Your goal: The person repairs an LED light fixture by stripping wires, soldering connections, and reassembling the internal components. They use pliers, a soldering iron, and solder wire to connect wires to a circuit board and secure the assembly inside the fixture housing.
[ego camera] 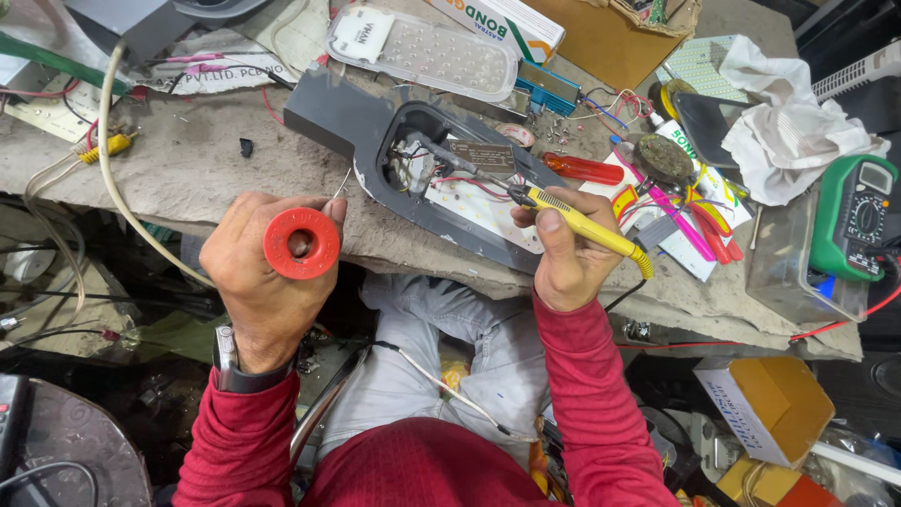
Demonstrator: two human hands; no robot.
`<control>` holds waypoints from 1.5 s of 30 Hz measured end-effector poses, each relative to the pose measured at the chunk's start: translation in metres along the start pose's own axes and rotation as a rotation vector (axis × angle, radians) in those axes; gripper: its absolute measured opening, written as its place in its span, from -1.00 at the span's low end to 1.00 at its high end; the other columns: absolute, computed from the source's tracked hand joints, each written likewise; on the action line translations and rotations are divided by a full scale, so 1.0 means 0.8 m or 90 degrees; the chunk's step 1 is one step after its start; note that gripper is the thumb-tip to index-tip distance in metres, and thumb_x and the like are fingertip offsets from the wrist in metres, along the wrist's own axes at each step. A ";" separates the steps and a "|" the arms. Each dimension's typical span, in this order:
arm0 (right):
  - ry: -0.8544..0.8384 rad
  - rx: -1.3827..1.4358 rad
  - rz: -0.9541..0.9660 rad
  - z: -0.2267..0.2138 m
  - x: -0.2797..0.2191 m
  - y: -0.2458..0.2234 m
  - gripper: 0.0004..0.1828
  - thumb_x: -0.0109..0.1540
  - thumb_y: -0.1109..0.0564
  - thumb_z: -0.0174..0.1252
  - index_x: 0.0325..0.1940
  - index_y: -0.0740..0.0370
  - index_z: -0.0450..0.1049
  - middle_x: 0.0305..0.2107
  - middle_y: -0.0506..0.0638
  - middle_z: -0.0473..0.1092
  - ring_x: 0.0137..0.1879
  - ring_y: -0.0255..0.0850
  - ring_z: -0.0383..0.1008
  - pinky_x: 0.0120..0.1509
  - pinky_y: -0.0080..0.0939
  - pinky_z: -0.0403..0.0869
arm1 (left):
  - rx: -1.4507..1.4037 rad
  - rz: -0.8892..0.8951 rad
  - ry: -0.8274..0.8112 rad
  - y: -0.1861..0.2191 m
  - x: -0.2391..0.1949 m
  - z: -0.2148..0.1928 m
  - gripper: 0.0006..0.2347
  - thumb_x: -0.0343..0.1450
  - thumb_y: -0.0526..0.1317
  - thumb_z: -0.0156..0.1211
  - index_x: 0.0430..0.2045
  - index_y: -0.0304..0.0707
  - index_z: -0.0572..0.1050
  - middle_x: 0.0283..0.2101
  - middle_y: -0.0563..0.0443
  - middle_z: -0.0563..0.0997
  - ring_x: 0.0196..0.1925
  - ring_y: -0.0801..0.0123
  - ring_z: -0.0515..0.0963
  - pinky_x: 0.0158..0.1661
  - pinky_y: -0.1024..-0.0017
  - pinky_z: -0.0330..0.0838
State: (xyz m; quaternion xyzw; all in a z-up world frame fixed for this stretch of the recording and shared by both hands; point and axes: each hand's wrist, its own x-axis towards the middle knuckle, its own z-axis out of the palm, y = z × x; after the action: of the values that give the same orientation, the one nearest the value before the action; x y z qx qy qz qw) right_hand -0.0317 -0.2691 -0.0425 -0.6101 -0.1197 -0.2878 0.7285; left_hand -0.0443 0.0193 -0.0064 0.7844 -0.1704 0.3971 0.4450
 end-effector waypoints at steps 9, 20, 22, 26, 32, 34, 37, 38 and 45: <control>0.001 -0.012 0.002 0.001 -0.002 0.002 -0.70 0.34 0.15 0.28 0.05 0.38 0.42 -0.22 0.17 0.54 -0.20 -0.11 0.61 -0.03 -0.09 0.61 | -0.016 -0.005 -0.005 -0.015 -0.008 0.002 -0.83 0.44 -0.39 0.52 -0.26 -0.33 0.55 -0.30 -0.06 0.60 -0.36 0.18 0.54 -0.30 0.36 0.40; 0.019 0.093 0.010 -0.004 0.003 0.003 -0.64 0.31 0.08 0.33 0.06 0.34 0.43 -0.19 0.15 0.53 -0.20 -0.06 0.60 -0.08 -0.05 0.60 | -0.023 0.006 -0.010 -0.019 -0.011 0.002 -0.83 0.44 -0.39 0.51 -0.27 -0.34 0.55 -0.28 -0.06 0.62 -0.35 0.16 0.55 -0.29 0.35 0.41; 0.057 0.141 0.035 -0.013 0.005 -0.003 -0.62 0.30 0.06 0.35 0.05 0.33 0.43 -0.21 0.18 0.54 -0.22 -0.03 0.60 -0.09 -0.07 0.58 | -0.015 0.003 -0.008 -0.020 -0.013 0.001 -0.84 0.44 -0.39 0.51 -0.27 -0.35 0.56 -0.28 -0.06 0.62 -0.35 0.17 0.55 -0.29 0.35 0.41; 0.132 0.134 -0.015 -0.055 -0.017 -0.031 -0.61 0.34 -0.02 0.33 0.04 0.32 0.44 -0.24 0.18 0.53 -0.23 -0.04 0.57 -0.14 -0.12 0.55 | 0.001 -0.040 -0.003 -0.022 -0.019 -0.002 -0.85 0.50 -0.34 0.51 -0.27 -0.40 0.58 -0.31 -0.08 0.62 -0.34 0.23 0.56 -0.27 0.40 0.42; 0.331 0.129 -0.157 -0.179 -0.129 -0.096 -0.67 0.44 -0.07 0.20 -0.04 0.29 0.44 -0.31 0.06 0.52 -0.32 -0.11 0.51 -0.21 -0.20 0.46 | -0.073 -0.102 -0.088 -0.035 -0.041 0.054 -0.83 0.56 -0.25 0.43 -0.20 -0.43 0.60 -0.29 -0.08 0.63 -0.32 0.32 0.58 -0.26 0.45 0.43; 0.412 0.115 -0.219 -0.225 -0.171 -0.119 -0.71 0.43 -0.04 0.16 -0.08 0.26 0.44 -0.31 0.02 0.53 -0.35 -0.11 0.50 -0.24 -0.21 0.44 | -0.145 -0.096 -0.171 -0.037 -0.050 0.102 -0.82 0.56 -0.24 0.42 -0.18 -0.43 0.59 -0.29 -0.07 0.63 -0.32 0.33 0.58 -0.26 0.45 0.43; 0.624 0.110 -0.315 -0.298 -0.228 -0.146 -0.77 0.24 0.10 0.13 -0.01 0.05 0.52 -0.40 0.01 0.52 -0.44 -0.13 0.48 -0.37 -0.20 0.42 | -0.230 -0.097 -0.284 -0.026 -0.075 0.169 -0.81 0.57 -0.22 0.39 -0.16 -0.43 0.59 -0.28 -0.06 0.62 -0.31 0.34 0.58 -0.26 0.45 0.43; 0.672 0.031 -0.320 -0.321 -0.244 -0.155 -0.83 0.31 0.08 0.14 -0.06 0.16 0.47 -0.35 0.05 0.50 -0.38 -0.14 0.47 -0.35 -0.20 0.40 | -0.254 -0.096 -0.316 -0.023 -0.080 0.186 -0.81 0.57 -0.22 0.39 -0.15 -0.43 0.58 -0.28 -0.06 0.62 -0.31 0.35 0.58 -0.26 0.45 0.43; 0.864 -0.212 -0.176 -0.424 -0.268 -0.098 -0.73 0.26 -0.01 0.19 -0.25 0.27 0.44 -0.51 0.09 0.49 -0.52 -0.21 0.44 -0.46 -0.30 0.36 | -0.254 -0.086 -0.326 -0.028 -0.061 0.227 -0.77 0.58 -0.18 0.33 -0.08 -0.42 0.57 -0.26 -0.04 0.62 -0.30 0.37 0.58 -0.25 0.44 0.44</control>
State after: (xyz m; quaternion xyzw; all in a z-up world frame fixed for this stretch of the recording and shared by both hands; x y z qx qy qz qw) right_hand -0.3082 -0.5423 -0.1680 -0.3783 0.3297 -0.7084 0.4964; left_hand 0.0248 -0.1238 -0.1094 0.7658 -0.2986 0.1156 0.5578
